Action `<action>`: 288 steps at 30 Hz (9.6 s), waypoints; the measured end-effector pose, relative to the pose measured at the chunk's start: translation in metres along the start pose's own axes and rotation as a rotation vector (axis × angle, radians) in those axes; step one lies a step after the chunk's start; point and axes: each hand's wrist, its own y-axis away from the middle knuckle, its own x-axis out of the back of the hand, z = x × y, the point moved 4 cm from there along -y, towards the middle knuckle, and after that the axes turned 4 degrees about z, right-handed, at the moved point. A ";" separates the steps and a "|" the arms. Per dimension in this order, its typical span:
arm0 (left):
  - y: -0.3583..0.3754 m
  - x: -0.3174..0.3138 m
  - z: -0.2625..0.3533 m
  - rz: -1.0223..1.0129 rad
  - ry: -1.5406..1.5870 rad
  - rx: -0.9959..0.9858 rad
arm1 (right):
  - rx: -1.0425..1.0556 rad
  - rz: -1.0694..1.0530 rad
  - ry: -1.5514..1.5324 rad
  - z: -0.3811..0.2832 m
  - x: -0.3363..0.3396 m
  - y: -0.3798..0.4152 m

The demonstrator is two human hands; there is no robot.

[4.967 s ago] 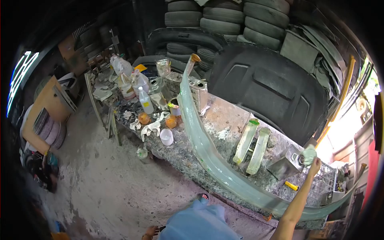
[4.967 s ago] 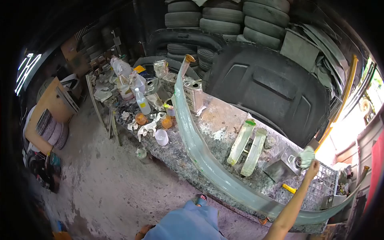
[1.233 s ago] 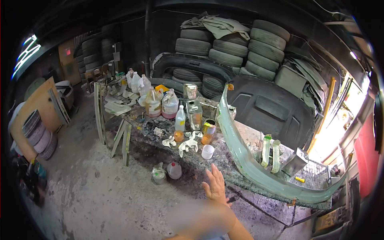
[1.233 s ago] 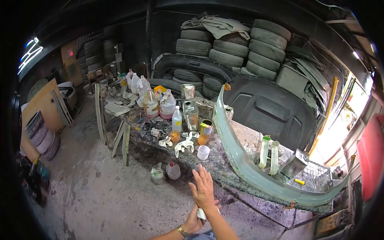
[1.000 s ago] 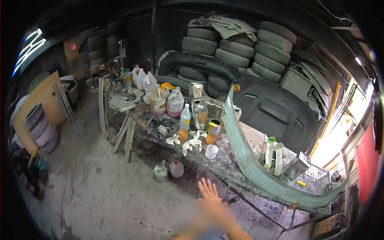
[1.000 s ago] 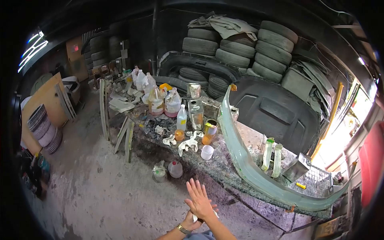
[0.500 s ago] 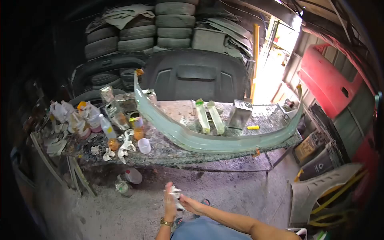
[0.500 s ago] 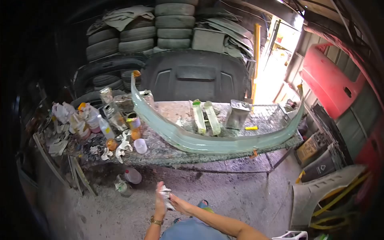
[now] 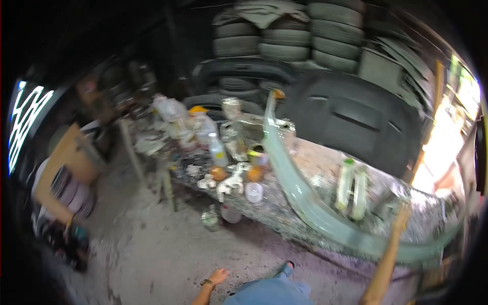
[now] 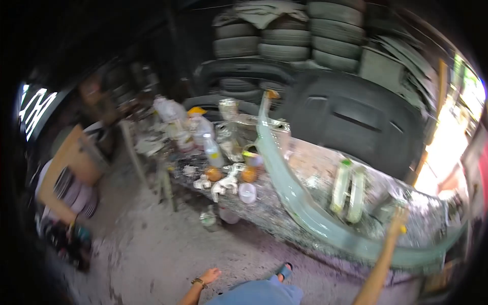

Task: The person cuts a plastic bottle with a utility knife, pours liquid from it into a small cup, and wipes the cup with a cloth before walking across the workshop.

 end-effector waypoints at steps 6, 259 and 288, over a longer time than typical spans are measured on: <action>0.066 0.013 -0.093 0.244 0.709 0.567 | 0.222 -0.075 0.342 -0.026 -0.015 -0.094; -0.223 0.206 0.305 0.052 0.812 -0.531 | -0.814 -0.978 0.006 -0.321 -0.376 0.354; -0.305 0.136 0.275 0.128 0.605 -0.207 | -1.120 -0.946 -0.184 -0.299 -0.347 0.366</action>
